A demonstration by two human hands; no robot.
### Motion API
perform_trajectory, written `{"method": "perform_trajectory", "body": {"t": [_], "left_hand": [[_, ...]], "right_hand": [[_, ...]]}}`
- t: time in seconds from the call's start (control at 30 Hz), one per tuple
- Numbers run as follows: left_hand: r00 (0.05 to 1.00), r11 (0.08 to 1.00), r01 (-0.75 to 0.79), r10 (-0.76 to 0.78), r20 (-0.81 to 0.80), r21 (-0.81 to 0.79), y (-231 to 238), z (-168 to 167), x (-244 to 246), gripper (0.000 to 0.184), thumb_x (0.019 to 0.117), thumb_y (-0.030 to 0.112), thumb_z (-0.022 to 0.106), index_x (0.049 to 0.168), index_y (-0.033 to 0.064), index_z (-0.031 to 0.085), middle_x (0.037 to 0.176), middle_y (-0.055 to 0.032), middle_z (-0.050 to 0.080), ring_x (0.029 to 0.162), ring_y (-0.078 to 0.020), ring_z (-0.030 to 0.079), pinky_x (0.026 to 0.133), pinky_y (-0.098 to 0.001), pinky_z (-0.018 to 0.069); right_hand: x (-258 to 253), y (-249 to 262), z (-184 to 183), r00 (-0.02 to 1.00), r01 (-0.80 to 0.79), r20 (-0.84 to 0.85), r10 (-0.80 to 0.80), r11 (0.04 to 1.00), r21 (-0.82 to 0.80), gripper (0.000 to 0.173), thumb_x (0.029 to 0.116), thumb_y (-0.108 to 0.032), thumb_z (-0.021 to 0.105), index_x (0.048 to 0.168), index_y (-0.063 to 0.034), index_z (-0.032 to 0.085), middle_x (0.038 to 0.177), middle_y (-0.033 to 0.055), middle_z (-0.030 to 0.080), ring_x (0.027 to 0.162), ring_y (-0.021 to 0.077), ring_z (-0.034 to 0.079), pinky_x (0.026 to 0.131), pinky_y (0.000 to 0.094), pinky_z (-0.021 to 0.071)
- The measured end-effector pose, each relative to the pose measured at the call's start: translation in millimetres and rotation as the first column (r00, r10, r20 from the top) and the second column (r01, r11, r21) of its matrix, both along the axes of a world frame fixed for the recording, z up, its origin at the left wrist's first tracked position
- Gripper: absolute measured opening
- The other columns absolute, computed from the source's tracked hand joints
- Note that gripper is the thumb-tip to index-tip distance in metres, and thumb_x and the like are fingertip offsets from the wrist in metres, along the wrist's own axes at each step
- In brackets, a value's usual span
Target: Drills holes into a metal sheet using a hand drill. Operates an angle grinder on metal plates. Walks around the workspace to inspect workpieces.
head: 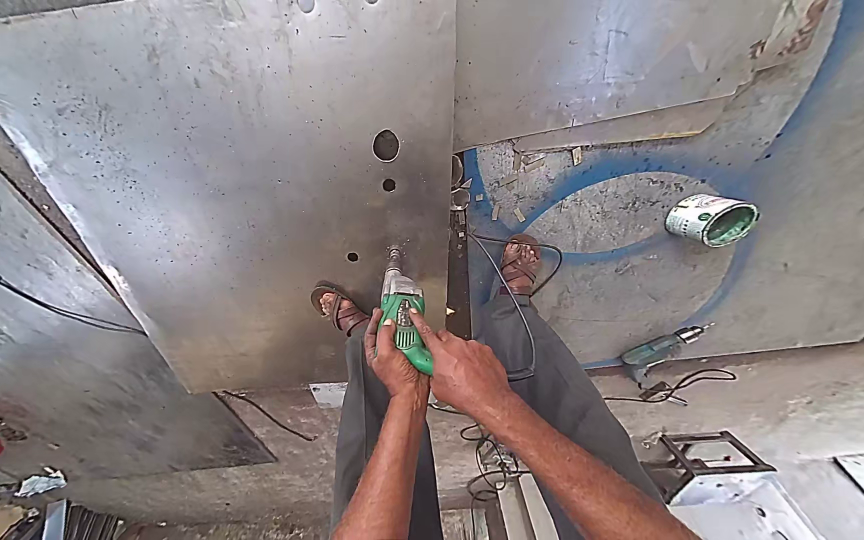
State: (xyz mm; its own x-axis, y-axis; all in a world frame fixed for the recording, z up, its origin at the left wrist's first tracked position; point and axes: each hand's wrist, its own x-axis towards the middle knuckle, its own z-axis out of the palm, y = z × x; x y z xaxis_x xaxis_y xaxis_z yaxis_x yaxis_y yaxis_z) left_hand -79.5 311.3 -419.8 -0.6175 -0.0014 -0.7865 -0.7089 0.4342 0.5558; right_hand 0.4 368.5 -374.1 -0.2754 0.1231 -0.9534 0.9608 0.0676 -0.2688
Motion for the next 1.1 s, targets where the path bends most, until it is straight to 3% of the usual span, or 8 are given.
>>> {"method": "perform_trajectory", "body": {"t": [0.2, 0.33, 0.57, 0.73, 0.9, 1.1], "left_hand": [[0.999, 1.000, -0.026, 0.025, 0.021, 0.008, -4.8, -1.7, -0.5, 0.042, 0.1016, 0.011, 0.048, 0.141, -0.0011, 0.052, 0.124, -0.0226, 0.065, 0.102, -0.0321, 0.069, 0.082, -0.0500, 0.0600], [0.999, 0.999, -0.041, 0.041, 0.036, -0.001, -6.0, -1.8, -0.5, 0.043, 0.1012, 0.013, 0.047, 0.142, -0.0004, 0.052, 0.124, -0.0233, 0.065, 0.103, -0.0344, 0.069, 0.082, -0.0535, 0.0597], [0.999, 0.999, -0.039, 0.039, 0.036, 0.004, -3.3, -1.5, 0.7, 0.044, 0.1013, 0.013, 0.048, 0.143, 0.0000, 0.050, 0.124, -0.0231, 0.065, 0.102, -0.0330, 0.069, 0.082, -0.0513, 0.0601], [0.998, 0.999, -0.050, 0.049, 0.032, 0.012, -1.8, -1.3, 1.1, 0.044, 0.1016, 0.012, 0.047, 0.143, -0.0003, 0.050, 0.125, -0.0226, 0.065, 0.104, -0.0301, 0.069, 0.084, -0.0471, 0.0599], [0.997, 0.997, -0.068, 0.066, 0.047, 0.026, -2.5, -0.8, 1.0, 0.047, 0.1016, 0.014, 0.044, 0.147, 0.0020, 0.047, 0.128, -0.0222, 0.063, 0.107, -0.0299, 0.068, 0.086, -0.0468, 0.0589], [0.998, 0.997, -0.060, 0.058, 0.037, 0.041, -7.0, -3.0, 1.5, 0.047, 0.1010, 0.014, 0.046, 0.146, 0.0013, 0.048, 0.128, -0.0224, 0.063, 0.108, -0.0306, 0.068, 0.087, -0.0476, 0.0589]], "right_hand": [[-3.5, 2.2, 2.4, 1.000, -0.030, 0.009, 0.030, 1.000, -0.008, 0.101, 0.0868, -0.019, 0.064, 0.165, -0.0445, 0.005, 0.107, 0.0144, 0.069, 0.084, 0.0358, 0.070, 0.065, 0.0549, 0.0550], [-4.8, 4.9, 4.4, 0.999, -0.046, 0.005, 0.046, 0.999, -0.011, 0.099, 0.0872, -0.018, 0.063, 0.165, -0.0442, 0.006, 0.106, 0.0142, 0.069, 0.085, 0.0360, 0.070, 0.065, 0.0550, 0.0547], [-3.0, 3.9, 2.7, 0.999, -0.048, 0.004, 0.048, 0.999, -0.004, 0.101, 0.0859, -0.021, 0.065, 0.165, -0.0441, 0.007, 0.105, 0.0143, 0.070, 0.084, 0.0359, 0.070, 0.065, 0.0553, 0.0546], [-2.2, 3.4, 0.1, 0.999, -0.052, -0.011, 0.052, 0.999, -0.011, 0.103, 0.0848, -0.022, 0.067, 0.165, -0.0422, 0.006, 0.117, 0.0161, 0.067, 0.088, 0.0368, 0.070, 0.068, 0.0561, 0.0555], [-5.4, 7.8, 2.9, 0.997, -0.081, -0.006, 0.081, 0.997, 0.004, 0.104, 0.0835, -0.021, 0.068, 0.165, -0.0430, 0.008, 0.104, 0.0155, 0.070, 0.084, 0.0371, 0.070, 0.065, 0.0562, 0.0541], [-4.6, 6.0, 3.4, 0.997, -0.072, -0.015, 0.072, 0.997, 0.024, 0.100, 0.0854, -0.020, 0.066, 0.165, -0.0432, 0.010, 0.104, 0.0143, 0.070, 0.085, 0.0367, 0.070, 0.065, 0.0557, 0.0547]]}}
